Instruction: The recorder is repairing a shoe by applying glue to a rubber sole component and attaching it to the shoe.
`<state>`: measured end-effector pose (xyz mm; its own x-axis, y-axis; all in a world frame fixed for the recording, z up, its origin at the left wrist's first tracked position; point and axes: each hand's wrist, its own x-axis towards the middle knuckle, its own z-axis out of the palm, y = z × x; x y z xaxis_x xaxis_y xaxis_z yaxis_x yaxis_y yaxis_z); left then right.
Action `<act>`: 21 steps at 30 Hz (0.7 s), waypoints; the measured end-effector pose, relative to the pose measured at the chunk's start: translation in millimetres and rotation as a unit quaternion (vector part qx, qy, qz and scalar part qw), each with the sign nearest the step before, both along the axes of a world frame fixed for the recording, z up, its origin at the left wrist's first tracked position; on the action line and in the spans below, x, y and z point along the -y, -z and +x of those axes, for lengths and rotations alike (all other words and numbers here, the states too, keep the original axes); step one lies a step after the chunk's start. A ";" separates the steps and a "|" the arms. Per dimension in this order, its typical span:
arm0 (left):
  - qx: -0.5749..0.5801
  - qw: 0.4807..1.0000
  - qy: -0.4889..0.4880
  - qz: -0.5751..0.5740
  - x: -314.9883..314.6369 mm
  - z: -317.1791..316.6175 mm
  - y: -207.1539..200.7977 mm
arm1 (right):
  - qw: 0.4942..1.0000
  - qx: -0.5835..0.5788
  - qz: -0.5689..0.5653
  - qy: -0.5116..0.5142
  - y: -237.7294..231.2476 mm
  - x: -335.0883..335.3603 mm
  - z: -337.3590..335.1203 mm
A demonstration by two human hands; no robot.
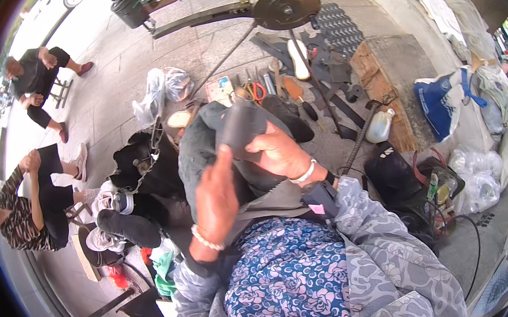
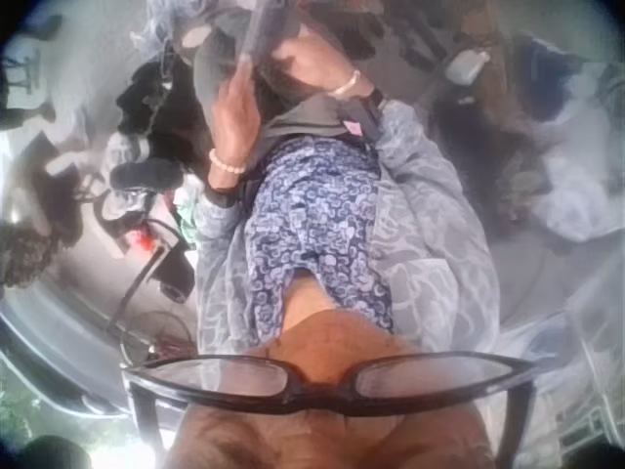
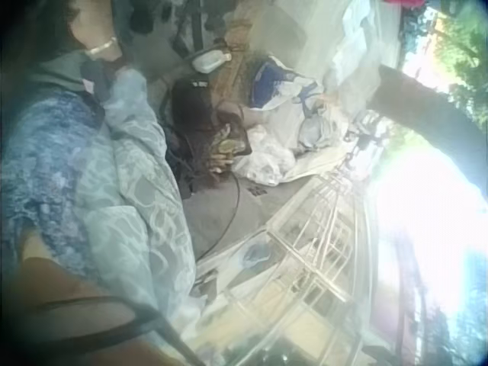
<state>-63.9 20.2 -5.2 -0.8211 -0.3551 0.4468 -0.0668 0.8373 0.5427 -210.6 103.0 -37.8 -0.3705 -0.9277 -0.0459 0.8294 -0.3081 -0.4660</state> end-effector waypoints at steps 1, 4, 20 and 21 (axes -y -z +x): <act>0.060 0.998 -0.010 0.032 -8.5 6.8 0.2 | 1.000 -0.011 0.016 -0.003 -1.4 -0.5 0.1; 0.089 0.993 -0.058 0.058 2.3 -6.4 2.3 | 0.995 -0.076 0.065 -0.024 -1.2 -3.1 4.4; -0.038 0.985 -0.081 0.144 25.1 -32.9 -4.5 | 0.994 -0.003 0.078 0.075 -1.6 1.2 10.3; -0.063 0.990 -0.060 0.114 18.2 -24.4 -1.1 | 0.994 0.011 0.073 0.081 3.7 0.4 5.7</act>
